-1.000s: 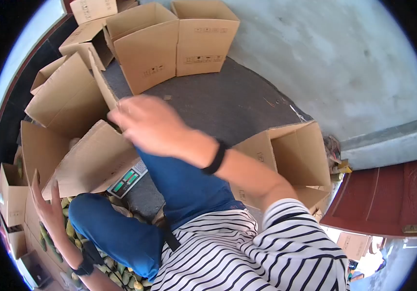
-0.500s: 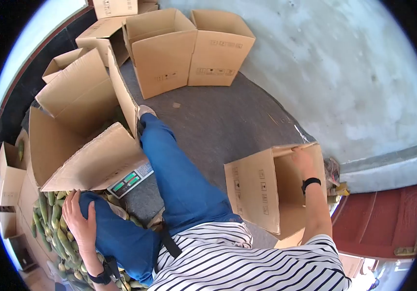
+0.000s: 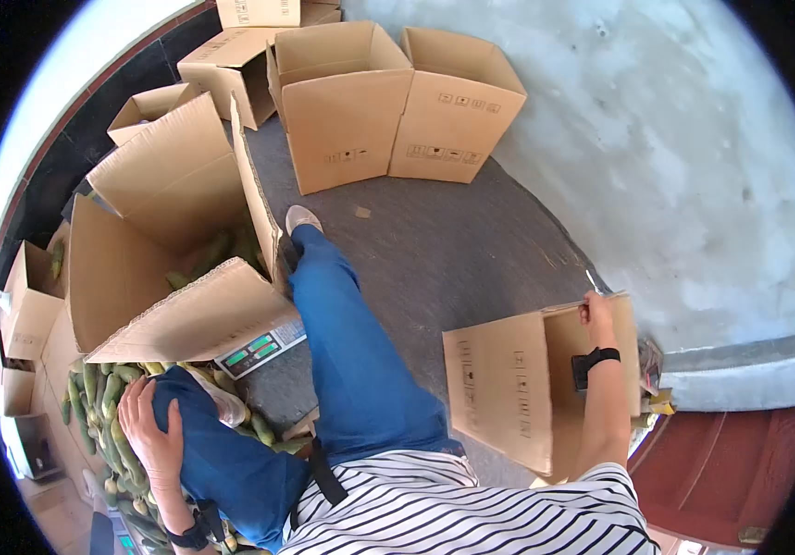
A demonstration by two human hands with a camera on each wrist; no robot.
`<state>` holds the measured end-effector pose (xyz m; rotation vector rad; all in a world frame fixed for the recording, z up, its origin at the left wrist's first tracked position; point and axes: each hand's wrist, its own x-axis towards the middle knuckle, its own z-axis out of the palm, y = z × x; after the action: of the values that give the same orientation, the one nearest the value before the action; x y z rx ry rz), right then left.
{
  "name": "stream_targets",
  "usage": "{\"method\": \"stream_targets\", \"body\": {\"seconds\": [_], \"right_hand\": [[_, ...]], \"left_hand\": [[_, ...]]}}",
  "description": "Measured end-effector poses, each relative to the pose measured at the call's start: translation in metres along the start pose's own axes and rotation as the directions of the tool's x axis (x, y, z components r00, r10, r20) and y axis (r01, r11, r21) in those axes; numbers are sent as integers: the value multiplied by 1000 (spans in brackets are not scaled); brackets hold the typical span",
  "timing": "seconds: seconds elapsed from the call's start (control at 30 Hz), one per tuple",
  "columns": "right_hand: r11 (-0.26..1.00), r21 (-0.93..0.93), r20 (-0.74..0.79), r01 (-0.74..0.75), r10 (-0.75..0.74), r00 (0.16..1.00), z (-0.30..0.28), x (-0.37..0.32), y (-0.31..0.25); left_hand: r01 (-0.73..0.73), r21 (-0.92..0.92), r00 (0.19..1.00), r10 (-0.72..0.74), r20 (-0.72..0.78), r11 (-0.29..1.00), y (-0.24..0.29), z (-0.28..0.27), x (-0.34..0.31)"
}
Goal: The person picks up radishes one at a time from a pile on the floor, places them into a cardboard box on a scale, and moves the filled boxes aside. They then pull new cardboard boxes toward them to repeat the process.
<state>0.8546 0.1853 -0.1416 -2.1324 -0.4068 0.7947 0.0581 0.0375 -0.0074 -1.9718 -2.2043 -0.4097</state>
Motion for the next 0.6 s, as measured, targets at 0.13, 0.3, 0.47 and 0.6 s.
{"method": "stream_targets", "body": {"seconds": [0.13,0.3,0.47,0.6], "right_hand": [[959,-79,-11,273,-275,961,32,60,-55],[486,-168,156,858,-846,510,108,125,-168],[569,-455,345,685,-597,724,196,-9,-211],[158,-627,504,763,-665,551,205,-55,-166]], "left_hand": [[21,-12,999,-21,25,1000,1,-4,2],[35,4,999,-35,33,999,-1,-2,0],[29,12,1000,-29,5,1000,-1,0,-2],[26,-20,1000,-26,-3,999,3,-4,-1]]}}
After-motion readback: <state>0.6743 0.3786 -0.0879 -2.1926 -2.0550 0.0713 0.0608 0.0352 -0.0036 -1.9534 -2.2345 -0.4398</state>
